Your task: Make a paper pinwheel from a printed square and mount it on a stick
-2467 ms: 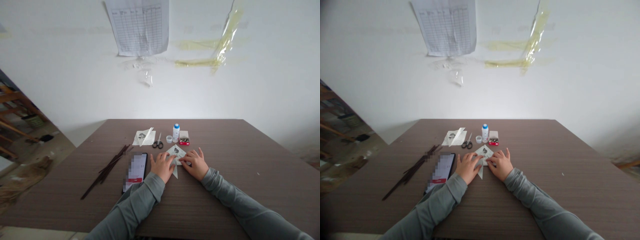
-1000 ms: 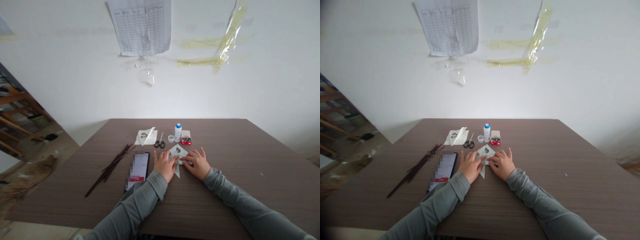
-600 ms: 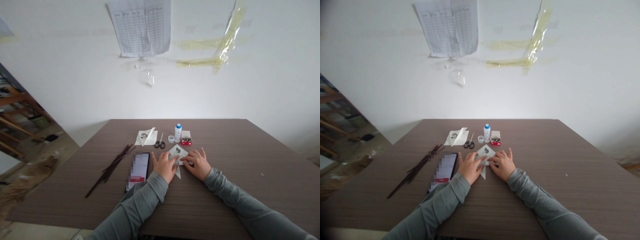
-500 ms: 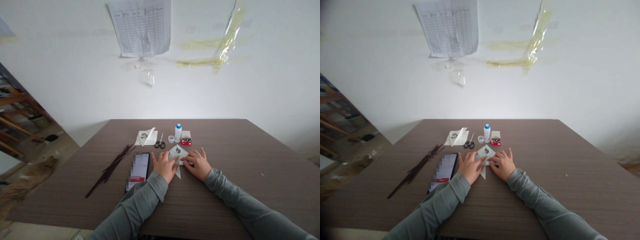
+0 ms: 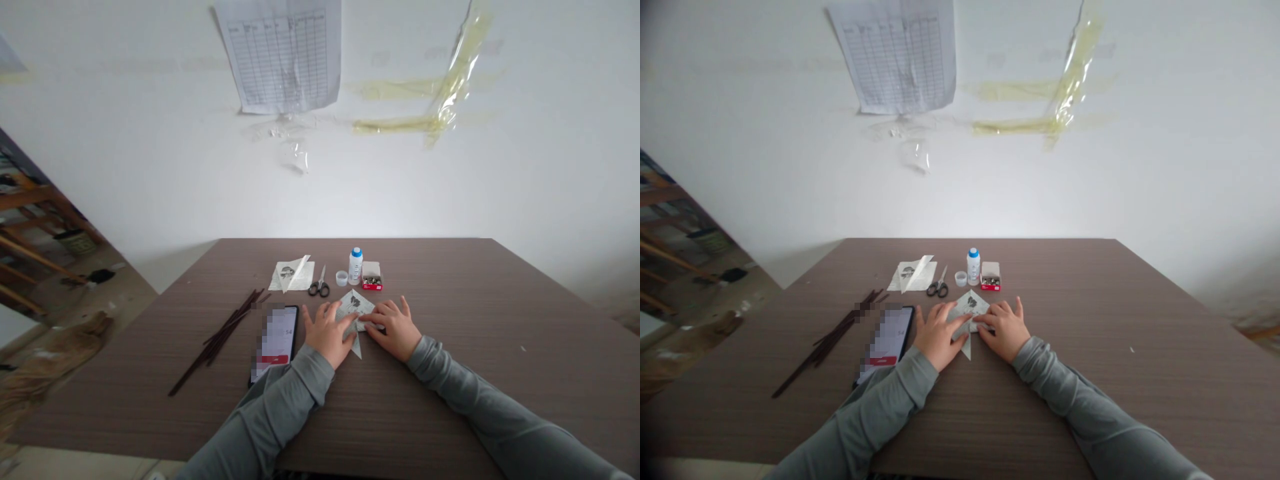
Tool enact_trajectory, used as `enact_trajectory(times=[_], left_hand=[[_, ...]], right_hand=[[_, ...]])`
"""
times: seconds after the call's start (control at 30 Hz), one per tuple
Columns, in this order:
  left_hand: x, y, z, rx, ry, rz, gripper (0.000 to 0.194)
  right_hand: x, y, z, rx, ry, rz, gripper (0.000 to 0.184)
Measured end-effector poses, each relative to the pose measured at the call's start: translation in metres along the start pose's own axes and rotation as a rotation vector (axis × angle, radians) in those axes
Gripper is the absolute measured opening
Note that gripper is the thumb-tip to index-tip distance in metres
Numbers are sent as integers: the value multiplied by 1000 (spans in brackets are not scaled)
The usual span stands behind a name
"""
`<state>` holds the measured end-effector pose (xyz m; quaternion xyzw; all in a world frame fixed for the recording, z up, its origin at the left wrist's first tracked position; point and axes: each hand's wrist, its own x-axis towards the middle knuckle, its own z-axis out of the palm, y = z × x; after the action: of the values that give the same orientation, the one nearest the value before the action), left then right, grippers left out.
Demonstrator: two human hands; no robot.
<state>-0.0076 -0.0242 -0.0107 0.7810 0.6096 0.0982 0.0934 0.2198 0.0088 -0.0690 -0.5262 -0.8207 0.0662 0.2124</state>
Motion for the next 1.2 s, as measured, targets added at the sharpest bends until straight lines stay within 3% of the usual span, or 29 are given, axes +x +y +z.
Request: enact_trajectory(times=[0.13,0.5,0.83,1.2], left_hand=[[-1,1,-3,-5,-22,3,42],[-2,1,-6,31,-87,0,47],[-1,-4,2,63,-31,15,47],[-3,-7,8,8,-28,22,46]], right_hand=[[-2,1,2,4,11,-11,35],[1,3,2,-5,0,9,30],[3,1,-1,18,-69,45,32],[0,7,4,28,7,-5,29]])
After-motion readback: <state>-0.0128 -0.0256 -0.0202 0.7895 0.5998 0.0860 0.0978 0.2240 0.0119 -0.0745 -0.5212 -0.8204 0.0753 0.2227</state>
